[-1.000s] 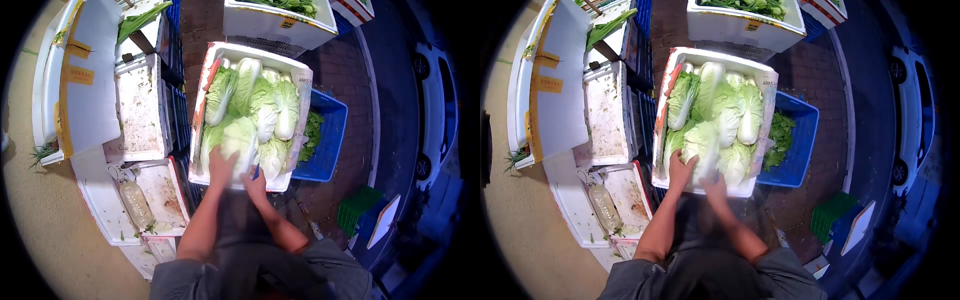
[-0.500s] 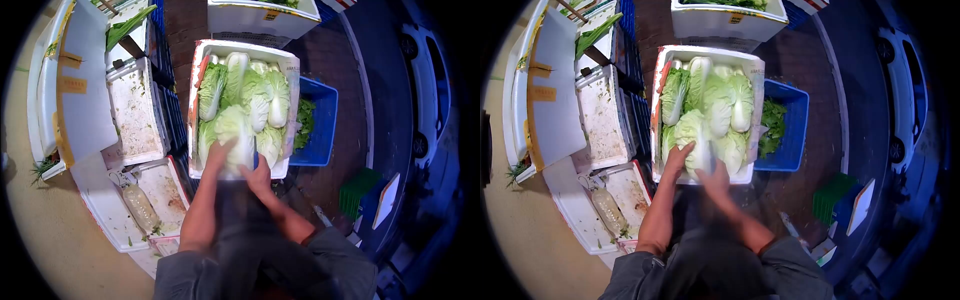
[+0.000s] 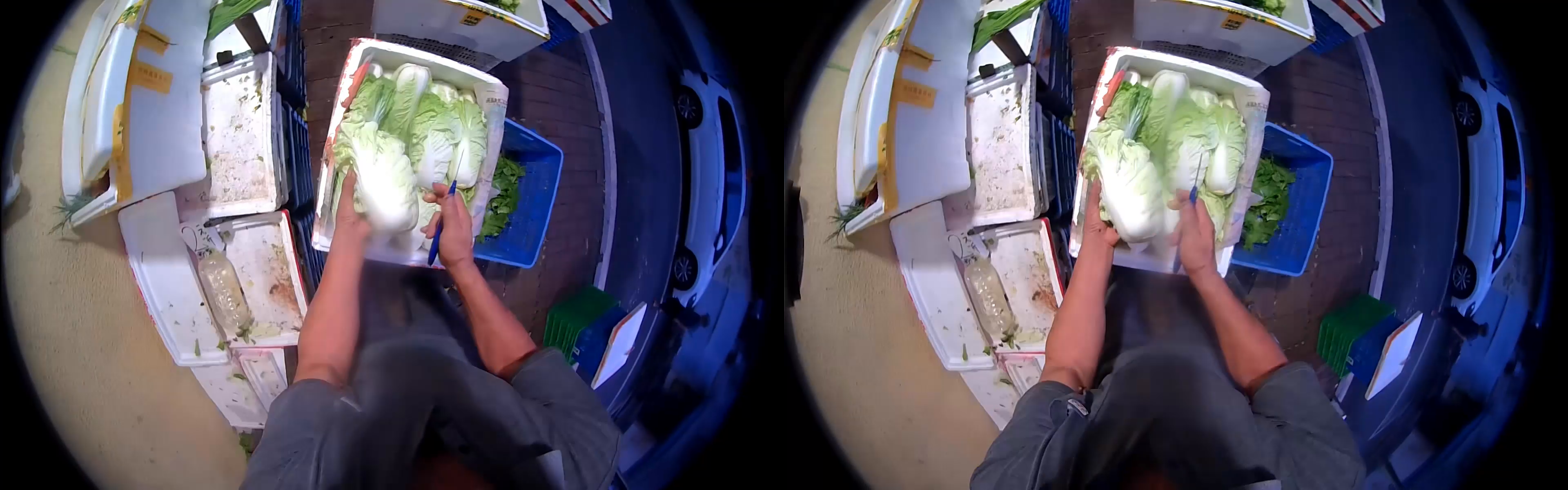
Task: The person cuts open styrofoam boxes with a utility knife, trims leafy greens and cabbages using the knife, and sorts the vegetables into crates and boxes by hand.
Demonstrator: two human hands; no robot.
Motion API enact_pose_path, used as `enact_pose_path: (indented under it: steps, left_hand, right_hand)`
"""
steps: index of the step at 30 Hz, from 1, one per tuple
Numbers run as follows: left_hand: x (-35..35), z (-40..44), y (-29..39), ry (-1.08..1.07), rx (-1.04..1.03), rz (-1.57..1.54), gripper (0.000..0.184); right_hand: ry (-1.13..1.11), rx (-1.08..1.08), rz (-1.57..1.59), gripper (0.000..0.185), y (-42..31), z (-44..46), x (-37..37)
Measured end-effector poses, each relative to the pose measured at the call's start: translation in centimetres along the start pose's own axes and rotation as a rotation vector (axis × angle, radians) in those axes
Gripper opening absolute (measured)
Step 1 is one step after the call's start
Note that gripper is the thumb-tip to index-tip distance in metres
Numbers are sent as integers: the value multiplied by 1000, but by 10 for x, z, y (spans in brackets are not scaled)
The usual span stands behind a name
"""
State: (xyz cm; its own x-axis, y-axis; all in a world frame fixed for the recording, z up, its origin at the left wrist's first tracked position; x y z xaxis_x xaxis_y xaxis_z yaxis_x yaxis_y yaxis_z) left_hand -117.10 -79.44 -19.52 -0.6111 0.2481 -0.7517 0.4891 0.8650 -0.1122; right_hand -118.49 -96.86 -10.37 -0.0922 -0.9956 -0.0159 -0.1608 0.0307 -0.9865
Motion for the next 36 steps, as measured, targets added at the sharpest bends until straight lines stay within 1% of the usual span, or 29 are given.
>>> enact_pose_path:
  steps: [1, 2, 3, 4, 5, 6, 7, 8, 10, 12, 13, 14, 15, 16, 17, 18, 19, 22, 23, 25, 26, 28, 29, 30, 32, 34, 35, 36]
  left_hand:
    - [-3, -8, -5, 100, -38, -64, 71]
    - [0, -9, -7, 66, -76, -97, 69]
    - [4, -9, -9, 33, -109, -127, 66]
    - [7, -10, -12, -1, -139, -152, 64]
    - [9, -14, -15, 77, -143, -177, 66]
    - [5, -18, -18, 78, -161, -204, 67]
    - [2, -22, -22, 83, -176, -232, 67]
    - [2, -26, -26, 92, -191, -261, 68]
    - [5, -30, -31, 129, -191, -294, 70]
    - [1, -36, -34, 137, -232, -313, 71]
    - [4, -38, -33, 63, -243, -281, 70]
    - [12, -41, -31, 74, -327, -243, 69]
    - [20, -42, -29, 94, -429, -205, 69]
    - [28, -47, -24, 123, -531, -166, 68]
    - [37, -55, -21, 167, -562, -221, 67]
    - [47, -65, -18, 207, -582, -275, 67]
    - [59, -75, -13, 58, -576, -327, 58]
    - [103, -110, 1, 34, -669, -339, 68]
    - [104, -132, 1, 136, -722, -342, 68]
    - [131, -161, 13, 209, -823, -326, 67]
    - [132, -178, 17, 264, -852, -343, 67]
    - [175, -187, 28, 297, -868, -434, 64]
    - [195, -190, 34, 321, -880, -456, 63]
    - [200, -195, 41, 345, -891, -479, 62]
    - [214, -198, 52, 315, -933, -476, 59]
    - [242, -189, 64, 306, -959, -482, 58]
    - [243, -191, 68, 341, -967, -499, 57]
    - [236, -194, 72, 358, -970, -509, 57]
  right_hand:
    - [-34, -19, 6, 43, 6, 2, 11]
    - [-66, -35, 11, 48, 6, 4, 19]
    - [-56, -110, 58, 37, 5, 2, 23]
    - [-90, -125, 64, 33, 9, -1, 27]
    - [-125, -135, 71, 28, 19, -4, 31]
    - [-162, -145, 77, 23, 22, -6, 33]
    - [-157, -128, 136, 13, 24, -10, 33]
    - [-149, -132, 213, 12, 24, -15, 32]
    - [-171, -94, 121, 17, 32, -18, 35]
    - [-87, -81, 77, 20, 37, -20, 39]
    - [-64, -77, 53, 22, 40, -21, 38]
    - [-39, -114, 61, 26, 45, -22, 39]
    - [-94, -155, 67, 25, 50, -19, 43]
    - [-84, -196, 54, 25, 57, -19, 48]
    - [-96, -197, 29, 22, 52, -18, 49]
    - [-104, -205, 111, 20, 62, -18, 55]
    - [-114, -234, 155, 20, 69, -19, 59]
    - [-204, -245, 97, 21, 85, -18, 65]
    - [-218, -253, 46, 21, 88, -17, 66]
    - [-268, -263, -37, 18, 93, -20, 64]
    - [-301, -263, -71, 16, 95, -20, 61]
    - [-338, -279, -191, 15, 100, -23, 56]
    - [-394, -262, -273, 15, 105, -23, 53]
    - [-386, -278, -288, 18, 108, -27, 45]
    - [-453, -310, -382, 21, 117, -31, 24]
    - [-577, -291, -414, 26, 105, -40, -25]
    - [-655, -277, -426, 27, 106, -40, -50]
    - [-752, -179, -434, 26, 100, -39, -81]
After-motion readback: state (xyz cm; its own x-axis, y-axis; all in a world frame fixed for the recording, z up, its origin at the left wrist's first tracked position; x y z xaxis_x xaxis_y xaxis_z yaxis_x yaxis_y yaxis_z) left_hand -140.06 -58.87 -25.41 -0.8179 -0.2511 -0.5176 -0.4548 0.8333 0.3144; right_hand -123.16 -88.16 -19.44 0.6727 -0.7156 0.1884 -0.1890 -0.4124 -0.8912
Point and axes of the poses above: each hand's wrist, its own z-axis towards the middle knuckle, its own x-axis out of the back of the hand, y = z × x, the point moved 4 cm from there along z, towards the middle knuckle, and after that the axes turned 14 degrees about x, right-handed, at the moved point
